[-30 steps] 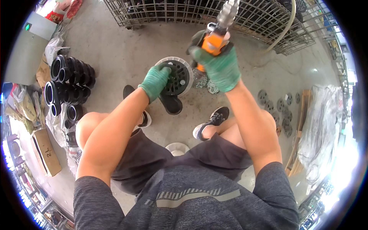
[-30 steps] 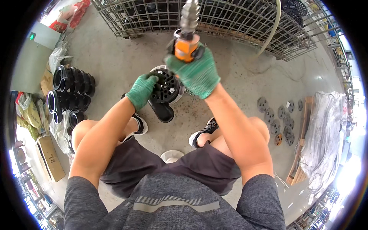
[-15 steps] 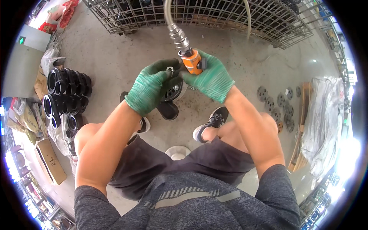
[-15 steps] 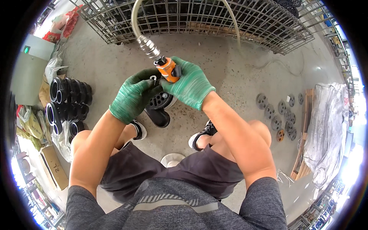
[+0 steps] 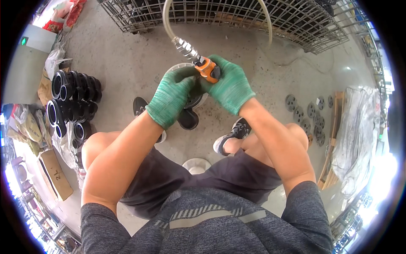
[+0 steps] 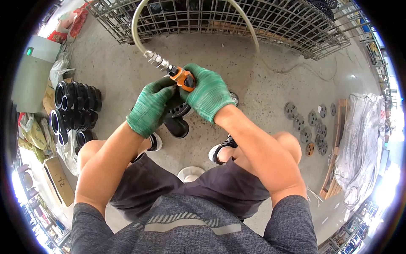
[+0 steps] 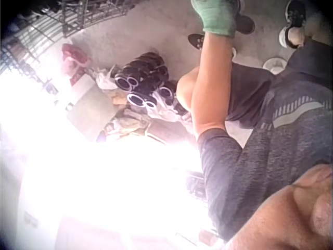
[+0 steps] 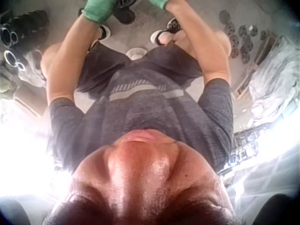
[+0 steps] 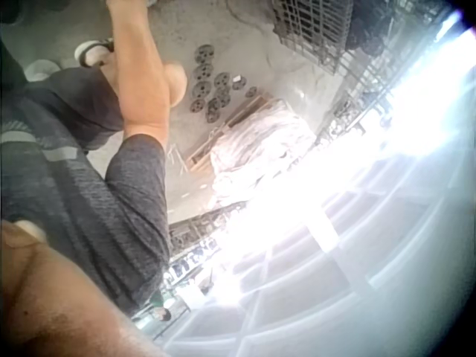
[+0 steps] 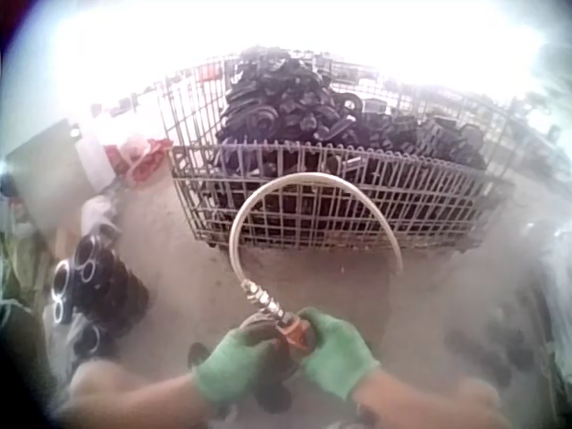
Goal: The person uses a pneumatic screwdriver to fasten screws into a black plastic automotive component, then sets it aside and picks up a new part and screws to repeat the process.
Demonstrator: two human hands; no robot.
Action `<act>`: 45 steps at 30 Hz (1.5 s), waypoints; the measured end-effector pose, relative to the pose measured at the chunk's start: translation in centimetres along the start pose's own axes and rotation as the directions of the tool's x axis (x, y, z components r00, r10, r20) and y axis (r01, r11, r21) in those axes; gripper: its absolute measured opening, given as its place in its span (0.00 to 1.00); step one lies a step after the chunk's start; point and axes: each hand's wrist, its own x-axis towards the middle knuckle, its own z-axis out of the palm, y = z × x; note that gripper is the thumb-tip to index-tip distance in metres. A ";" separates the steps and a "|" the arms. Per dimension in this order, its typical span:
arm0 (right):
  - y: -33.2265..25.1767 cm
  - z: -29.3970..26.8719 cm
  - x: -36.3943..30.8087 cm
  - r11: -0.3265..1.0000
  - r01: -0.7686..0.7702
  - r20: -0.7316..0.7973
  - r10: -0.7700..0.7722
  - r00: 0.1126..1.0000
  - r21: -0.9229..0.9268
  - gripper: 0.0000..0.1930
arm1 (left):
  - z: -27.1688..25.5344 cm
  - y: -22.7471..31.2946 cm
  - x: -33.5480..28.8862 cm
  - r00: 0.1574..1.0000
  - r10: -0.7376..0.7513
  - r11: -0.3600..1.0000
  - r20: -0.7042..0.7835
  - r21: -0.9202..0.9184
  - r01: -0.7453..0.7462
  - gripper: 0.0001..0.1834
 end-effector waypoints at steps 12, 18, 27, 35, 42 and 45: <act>0.9 0.7 0.9 0.994 0.001 -0.099 0.010 0.995 0.111 0.17 | 1.7 -0.1 -0.9 0.993 0.100 0.994 0.056 -0.039 -0.098 0.33; 0.1 0.4 0.9 0.972 -0.114 -0.052 0.127 0.991 0.207 0.17 | 1.6 -1.4 -0.9 0.893 0.430 0.758 0.131 0.485 -0.436 0.29; 0.7 1.8 0.9 0.952 -0.107 -0.075 0.134 0.988 0.287 0.17 | 1.4 -1.6 -0.2 0.969 0.229 0.927 -0.093 -0.282 -0.246 0.24; 1.2 2.7 1.1 0.940 -0.043 -0.133 0.093 0.987 0.339 0.19 | 1.4 -1.0 0.1 0.978 0.173 0.921 -0.120 -0.331 -0.203 0.25; 0.0 2.1 0.5 0.896 -0.133 -0.052 0.171 0.984 0.424 0.17 | 1.2 -1.1 -0.1 0.969 0.220 0.921 -0.114 -0.304 -0.245 0.25; -1.2 1.5 0.1 0.892 -0.187 -0.013 0.211 0.977 0.411 0.16 | 0.8 -1.2 0.0 0.969 0.226 0.935 -0.096 -0.256 -0.243 0.23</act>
